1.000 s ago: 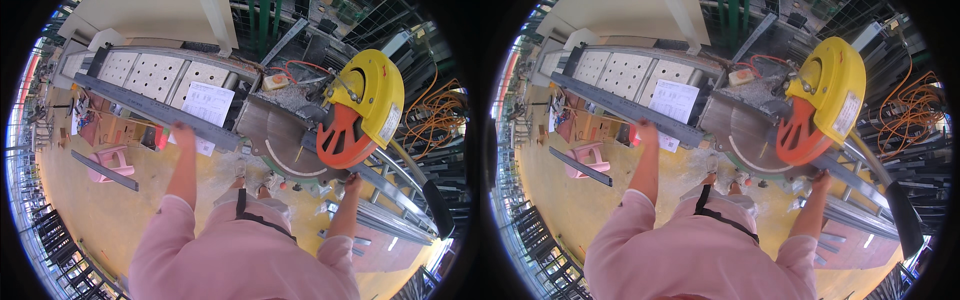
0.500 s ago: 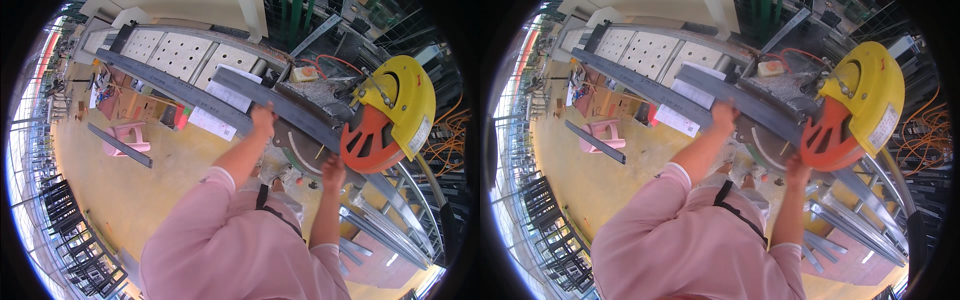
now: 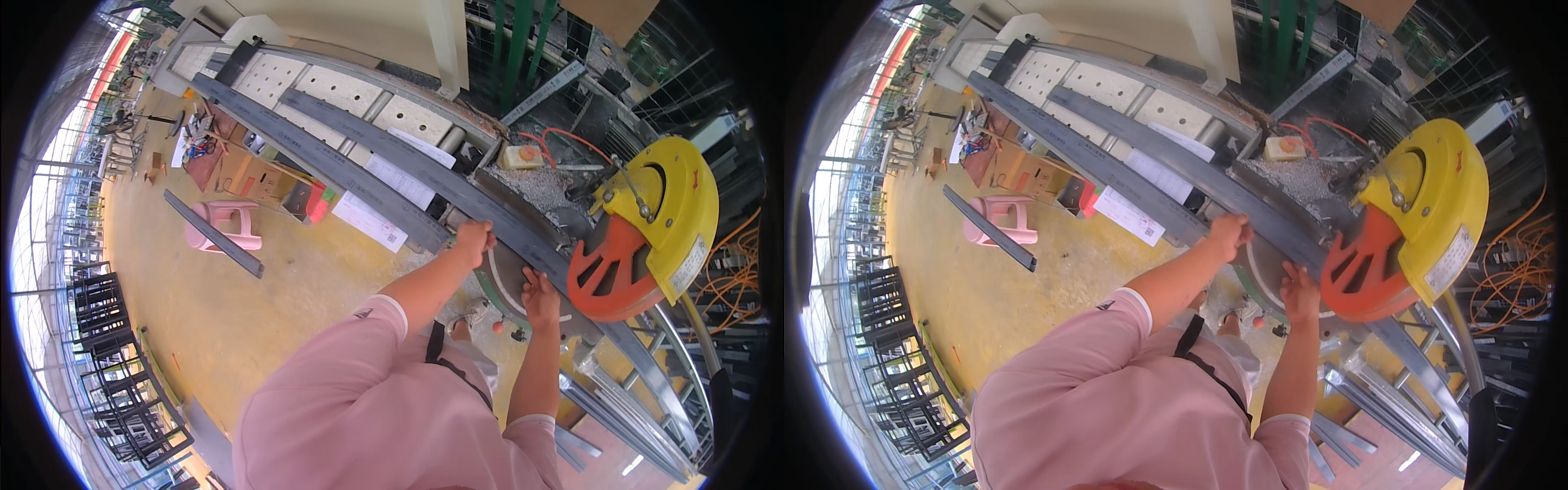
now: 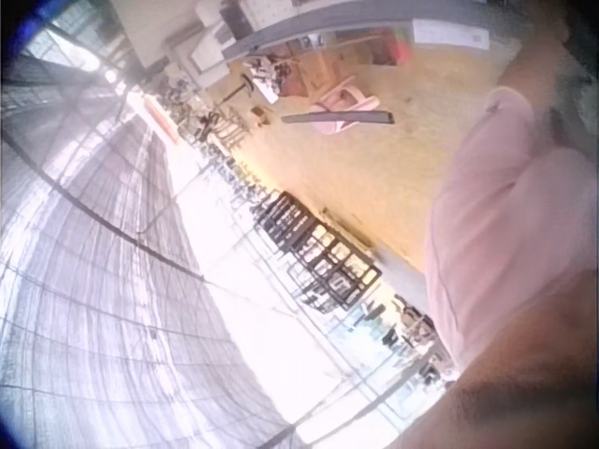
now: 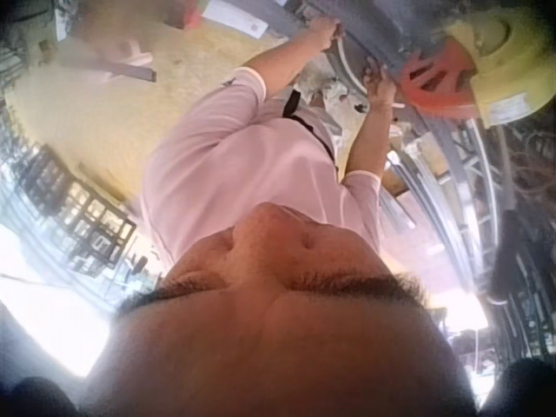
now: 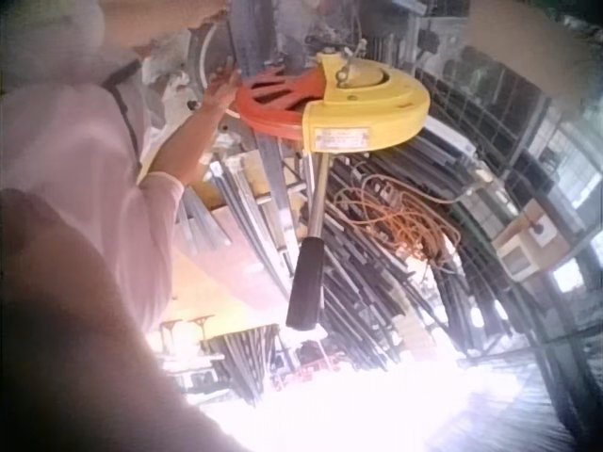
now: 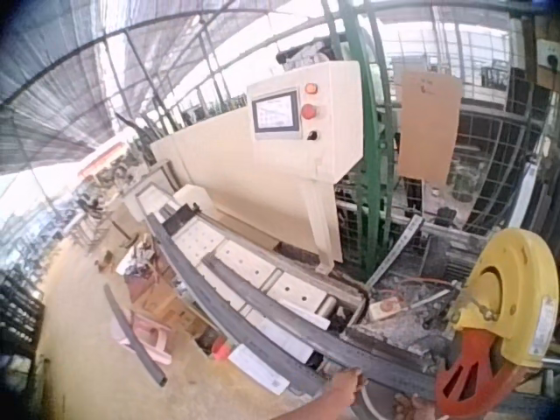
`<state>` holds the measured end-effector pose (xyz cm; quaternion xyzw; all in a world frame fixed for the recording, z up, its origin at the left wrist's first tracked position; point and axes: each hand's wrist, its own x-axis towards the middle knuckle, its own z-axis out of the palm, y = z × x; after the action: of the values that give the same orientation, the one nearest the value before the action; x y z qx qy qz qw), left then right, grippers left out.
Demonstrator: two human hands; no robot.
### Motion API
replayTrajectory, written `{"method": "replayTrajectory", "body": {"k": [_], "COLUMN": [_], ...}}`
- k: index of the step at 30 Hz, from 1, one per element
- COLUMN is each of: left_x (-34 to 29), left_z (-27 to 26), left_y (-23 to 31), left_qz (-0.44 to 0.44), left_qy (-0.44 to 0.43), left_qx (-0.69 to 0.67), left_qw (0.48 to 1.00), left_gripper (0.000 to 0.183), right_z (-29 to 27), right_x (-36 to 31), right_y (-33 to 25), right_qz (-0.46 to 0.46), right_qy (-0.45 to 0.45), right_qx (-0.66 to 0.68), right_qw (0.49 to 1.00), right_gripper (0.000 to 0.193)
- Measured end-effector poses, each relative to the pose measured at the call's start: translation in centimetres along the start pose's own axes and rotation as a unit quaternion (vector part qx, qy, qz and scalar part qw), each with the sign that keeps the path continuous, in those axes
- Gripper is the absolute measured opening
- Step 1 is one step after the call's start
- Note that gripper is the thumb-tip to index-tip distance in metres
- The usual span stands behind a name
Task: The person interacts with a machine control panel, positions long metal profiles onto a conveyor and into a miter saw, operates the saw to cut the profiles, and سپس stacks the finished pieces onto a large metal frame.
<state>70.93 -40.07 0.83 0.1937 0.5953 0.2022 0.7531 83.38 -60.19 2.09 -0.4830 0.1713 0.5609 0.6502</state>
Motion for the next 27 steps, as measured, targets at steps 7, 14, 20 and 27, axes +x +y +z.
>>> {"method": "replayTrajectory", "body": {"k": [7, 14, 20, 27], "left_x": [0.7, 2.1, 2.3, 2.0], "left_z": [-0.6, -0.6, -1.2, -2.6], "left_y": [1.2, 2.1, 2.3, 4.5], "left_qz": [-0.019, -0.008, 0.012, 0.062], "left_qy": [-0.041, -0.045, -0.066, -0.048], "left_qx": [0.026, 0.071, 0.165, 0.272], "left_qw": [0.999, 0.996, 0.984, 0.959], "left_gripper": [0.014, 0.022, 0.019, 0.024], "right_z": [-17.2, -16.4, -15.6, -11.1], "right_x": [-1.9, 0.8, -1.3, -0.7], "right_y": [-6.6, -5.1, -6.4, -5.0], "right_qz": [-0.152, -0.174, -0.180, -0.175], "right_qy": [0.171, 0.226, 0.196, 0.237], "right_qx": [-0.008, 0.044, 0.065, 0.030], "right_qw": [0.973, 0.957, 0.962, 0.955], "right_gripper": [0.023, 0.021, 0.017, 0.014]}}
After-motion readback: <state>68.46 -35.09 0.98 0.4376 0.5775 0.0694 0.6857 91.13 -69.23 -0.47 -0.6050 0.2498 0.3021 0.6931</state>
